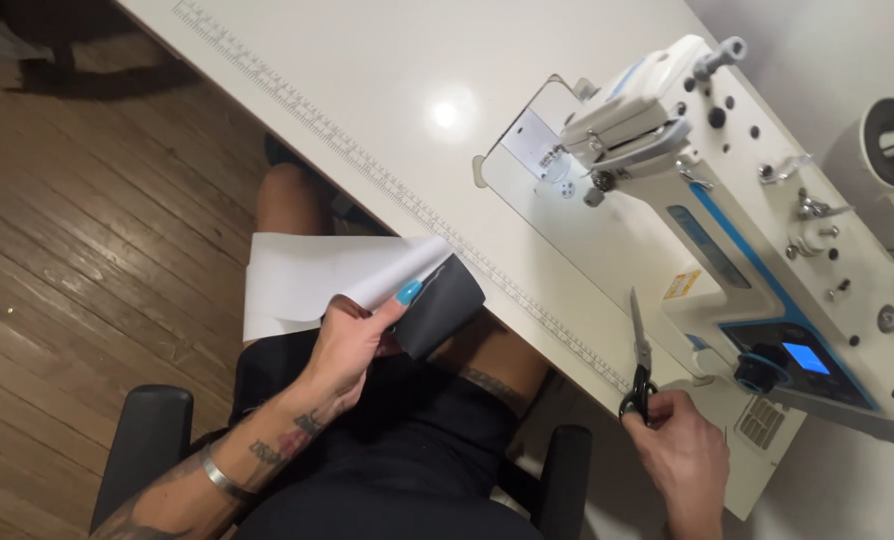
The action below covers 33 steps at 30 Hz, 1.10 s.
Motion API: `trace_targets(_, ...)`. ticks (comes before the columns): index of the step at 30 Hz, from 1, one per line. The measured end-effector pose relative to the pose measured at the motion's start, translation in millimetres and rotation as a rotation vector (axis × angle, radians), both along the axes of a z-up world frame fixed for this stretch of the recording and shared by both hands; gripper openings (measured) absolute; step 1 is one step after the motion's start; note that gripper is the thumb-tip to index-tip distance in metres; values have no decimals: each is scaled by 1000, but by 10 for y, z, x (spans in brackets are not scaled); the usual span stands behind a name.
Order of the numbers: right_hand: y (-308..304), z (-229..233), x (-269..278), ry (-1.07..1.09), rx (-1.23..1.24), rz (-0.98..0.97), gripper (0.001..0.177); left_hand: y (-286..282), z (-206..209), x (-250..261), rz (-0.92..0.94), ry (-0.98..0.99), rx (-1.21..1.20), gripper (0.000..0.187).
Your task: Preparing and cutting leather strips for sewing using scissors
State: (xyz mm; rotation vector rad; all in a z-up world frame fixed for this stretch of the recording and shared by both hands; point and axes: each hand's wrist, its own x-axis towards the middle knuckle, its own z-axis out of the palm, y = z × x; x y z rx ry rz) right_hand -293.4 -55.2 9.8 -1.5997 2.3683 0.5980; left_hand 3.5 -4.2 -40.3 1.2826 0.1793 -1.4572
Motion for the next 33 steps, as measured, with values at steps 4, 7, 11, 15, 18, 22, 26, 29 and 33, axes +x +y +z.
trace_targets(4, -46, -115, -226, -219, 84, -175, 25, 30, 130, 16, -55, 0, 50, 27)
trace_targets(7, -33, -555, -637, -977, -4, -255, 24, 3, 187, 15, -93, -113, -13, 32)
trace_targets(11, -222, -397, -217, -1000, 332, -63, 9, 9, 65, 7, -333, -624, 143, 52)
trace_targets(15, -354, -80, 273, -1171, 613, 120, 27, 10, 78, -28, -348, -698, 87, 54)
trace_targets(18, -426, -60, 596, -1183, 550, 182, 34, -4, 2, -25, -225, -636, 39, 45)
trace_targets(22, -516, -266, 699, -1266, 580, 184, 36, -38, 30, 9, -180, -623, 26, 43)
trace_targets(26, -589, -318, 769, -1303, 572, 170, 34, -71, 13, 22, -107, -504, -7, 31)
trace_targets(29, -625, -309, 835, -1304, 586, 169, 35, -60, 98, 42, -92, -462, 0, 28)
trace_targets(33, -670, -226, 1028, -1288, 569, 202, 31, -55, 38, 71, -147, -505, 28, 32)
